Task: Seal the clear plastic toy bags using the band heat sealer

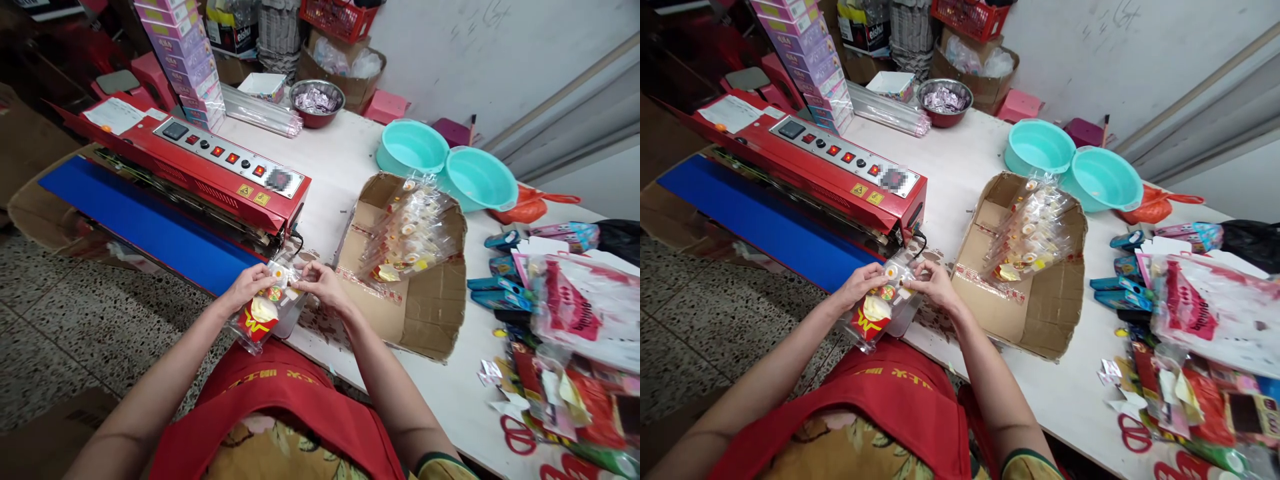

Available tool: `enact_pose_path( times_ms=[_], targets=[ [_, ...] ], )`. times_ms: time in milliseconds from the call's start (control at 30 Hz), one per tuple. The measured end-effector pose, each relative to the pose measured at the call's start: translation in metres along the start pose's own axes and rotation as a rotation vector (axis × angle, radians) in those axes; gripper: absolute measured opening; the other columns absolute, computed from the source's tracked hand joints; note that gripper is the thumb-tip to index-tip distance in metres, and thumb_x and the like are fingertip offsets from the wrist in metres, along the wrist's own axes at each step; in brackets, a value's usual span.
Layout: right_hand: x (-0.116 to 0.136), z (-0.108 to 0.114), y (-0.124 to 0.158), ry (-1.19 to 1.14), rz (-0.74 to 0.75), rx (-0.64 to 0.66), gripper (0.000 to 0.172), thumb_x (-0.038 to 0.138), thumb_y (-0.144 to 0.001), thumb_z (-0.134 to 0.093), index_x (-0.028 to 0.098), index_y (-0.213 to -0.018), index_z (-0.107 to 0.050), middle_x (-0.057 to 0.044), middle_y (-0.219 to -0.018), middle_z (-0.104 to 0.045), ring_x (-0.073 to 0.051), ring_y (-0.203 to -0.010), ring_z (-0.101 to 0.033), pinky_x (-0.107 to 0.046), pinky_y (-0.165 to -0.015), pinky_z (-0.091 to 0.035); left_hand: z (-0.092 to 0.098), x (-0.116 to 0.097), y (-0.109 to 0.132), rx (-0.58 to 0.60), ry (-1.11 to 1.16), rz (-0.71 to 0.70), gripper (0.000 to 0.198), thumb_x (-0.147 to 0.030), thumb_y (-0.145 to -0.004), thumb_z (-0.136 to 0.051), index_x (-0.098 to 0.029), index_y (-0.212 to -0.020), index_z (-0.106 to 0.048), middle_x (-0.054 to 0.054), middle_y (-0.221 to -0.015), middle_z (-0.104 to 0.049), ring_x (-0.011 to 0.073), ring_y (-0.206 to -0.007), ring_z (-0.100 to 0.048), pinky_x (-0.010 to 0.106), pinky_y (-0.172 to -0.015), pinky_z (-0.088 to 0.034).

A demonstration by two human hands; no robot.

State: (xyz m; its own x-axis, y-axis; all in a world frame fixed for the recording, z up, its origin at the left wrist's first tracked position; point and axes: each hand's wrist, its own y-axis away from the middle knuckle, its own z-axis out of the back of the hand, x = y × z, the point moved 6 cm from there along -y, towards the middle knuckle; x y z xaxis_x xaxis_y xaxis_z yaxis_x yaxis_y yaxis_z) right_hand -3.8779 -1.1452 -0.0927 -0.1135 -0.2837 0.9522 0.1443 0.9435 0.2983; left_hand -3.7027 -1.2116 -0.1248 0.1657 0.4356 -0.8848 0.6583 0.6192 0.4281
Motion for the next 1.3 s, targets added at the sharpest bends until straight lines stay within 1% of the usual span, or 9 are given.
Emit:
enact_pose_path(
  times_ms=[200,400,567,700,800,900,1033,1133,1300],
  targets=[
    [-0.005,-0.003,-0.001,0.193,0.136,-0.125,0.047,0.044,-0.052,-0.086,0.022,-0.074,-0.05,-0.008,-0.117,-0.064,-0.026,-0.107,-0.061,-0.037,-0.086,-0.049,-0.003,0.001,0.0,0.027,-0.042,-0.008,0.04,-0.049,-0.071,-0.073,-0.017,-0.088,-0.055,-0.001,-0.071,-0.063,0.0115,-0.057,-0.057,0.022,-0.054,-0.042],
    [-0.01,-0.004,-0.002,0.315,0.141,-0.225,0.043,0.04,-0.056,-0.081,0.023,-0.079,-0.048,-0.006,-0.114,-0.064,-0.024,-0.098,-0.061,-0.035,-0.08,-0.049,-0.006,-0.002,0.0,0.017,-0.061,-0.018,0.037,-0.048,-0.073,-0.071,-0.018,-0.084,-0.054,-0.004,-0.066,-0.06,0.0106,-0.055,-0.055,0.021,-0.053,-0.039],
    [-0.019,-0.008,-0.004,0.105,0.013,-0.251,0.045,0.041,-0.054,-0.08,0.023,-0.077,-0.047,-0.005,-0.113,-0.064,-0.019,-0.082,-0.063,-0.03,-0.067,-0.051,-0.005,-0.002,-0.002,0.006,-0.062,-0.027,0.036,-0.047,-0.073,-0.072,-0.017,-0.082,-0.053,-0.002,-0.07,-0.063,0.0112,-0.06,-0.057,0.021,-0.055,-0.039],
    [-0.015,0.0,-0.006,0.03,0.001,-0.298,0.041,0.043,-0.054,-0.083,0.021,-0.069,-0.052,-0.005,-0.11,-0.066,-0.021,-0.087,-0.064,-0.031,-0.07,-0.051,-0.001,-0.001,-0.003,-0.003,-0.048,-0.031,0.036,-0.047,-0.073,-0.071,-0.017,-0.085,-0.055,-0.001,-0.072,-0.064,0.0119,-0.062,-0.058,0.022,-0.057,-0.041],
    [-0.012,0.006,-0.007,0.004,-0.015,-0.226,0.038,0.045,-0.053,-0.085,0.02,-0.064,-0.058,-0.005,-0.104,-0.07,-0.022,-0.092,-0.064,-0.031,-0.072,-0.051,0.002,0.002,-0.002,0.017,-0.023,-0.042,0.035,-0.045,-0.074,-0.072,-0.017,-0.087,-0.055,-0.001,-0.075,-0.065,0.0119,-0.064,-0.058,0.022,-0.059,-0.042],
    [-0.015,0.01,-0.005,-0.107,-0.126,-0.151,0.037,0.048,-0.055,-0.085,0.02,-0.061,-0.061,-0.005,-0.097,-0.073,-0.021,-0.081,-0.067,-0.032,-0.067,-0.052,0.005,0.001,0.002,0.036,0.01,-0.046,0.034,-0.042,-0.073,-0.074,-0.017,-0.089,-0.056,0.0,-0.081,-0.067,0.0127,-0.069,-0.061,0.022,-0.062,-0.044],
    [-0.01,0.009,-0.003,-0.12,-0.117,-0.169,0.031,0.046,-0.056,-0.085,0.021,-0.062,-0.068,-0.004,-0.082,-0.075,-0.02,-0.073,-0.067,-0.033,-0.067,-0.052,0.003,-0.012,-0.001,0.058,0.121,-0.011,0.045,-0.042,-0.071,-0.074,-0.018,-0.105,-0.058,0.006,-0.099,-0.071,0.0194,-0.084,-0.068,0.027,-0.07,-0.05],
    [0.002,0.003,-0.003,-0.075,-0.01,-0.217,0.028,0.045,-0.056,-0.085,0.022,-0.065,-0.071,-0.004,-0.084,-0.075,-0.021,-0.076,-0.068,-0.035,-0.073,-0.053,0.002,-0.029,-0.013,-0.002,0.188,0.046,0.05,-0.046,-0.072,-0.072,-0.017,-0.111,-0.062,0.009,-0.095,-0.073,0.0216,-0.082,-0.069,0.03,-0.07,-0.052],
    [0.011,0.003,-0.003,0.027,0.067,-0.341,0.03,0.046,-0.055,-0.085,0.021,-0.064,-0.072,-0.004,-0.078,-0.075,-0.022,-0.075,-0.067,-0.037,-0.074,-0.053,0.004,-0.041,-0.033,-0.193,0.198,0.164,0.034,-0.034,-0.055,-0.082,-0.012,-0.077,-0.069,0.008,-0.074,-0.073,0.0157,-0.061,-0.065,0.024,-0.055,-0.048]
  ],
)
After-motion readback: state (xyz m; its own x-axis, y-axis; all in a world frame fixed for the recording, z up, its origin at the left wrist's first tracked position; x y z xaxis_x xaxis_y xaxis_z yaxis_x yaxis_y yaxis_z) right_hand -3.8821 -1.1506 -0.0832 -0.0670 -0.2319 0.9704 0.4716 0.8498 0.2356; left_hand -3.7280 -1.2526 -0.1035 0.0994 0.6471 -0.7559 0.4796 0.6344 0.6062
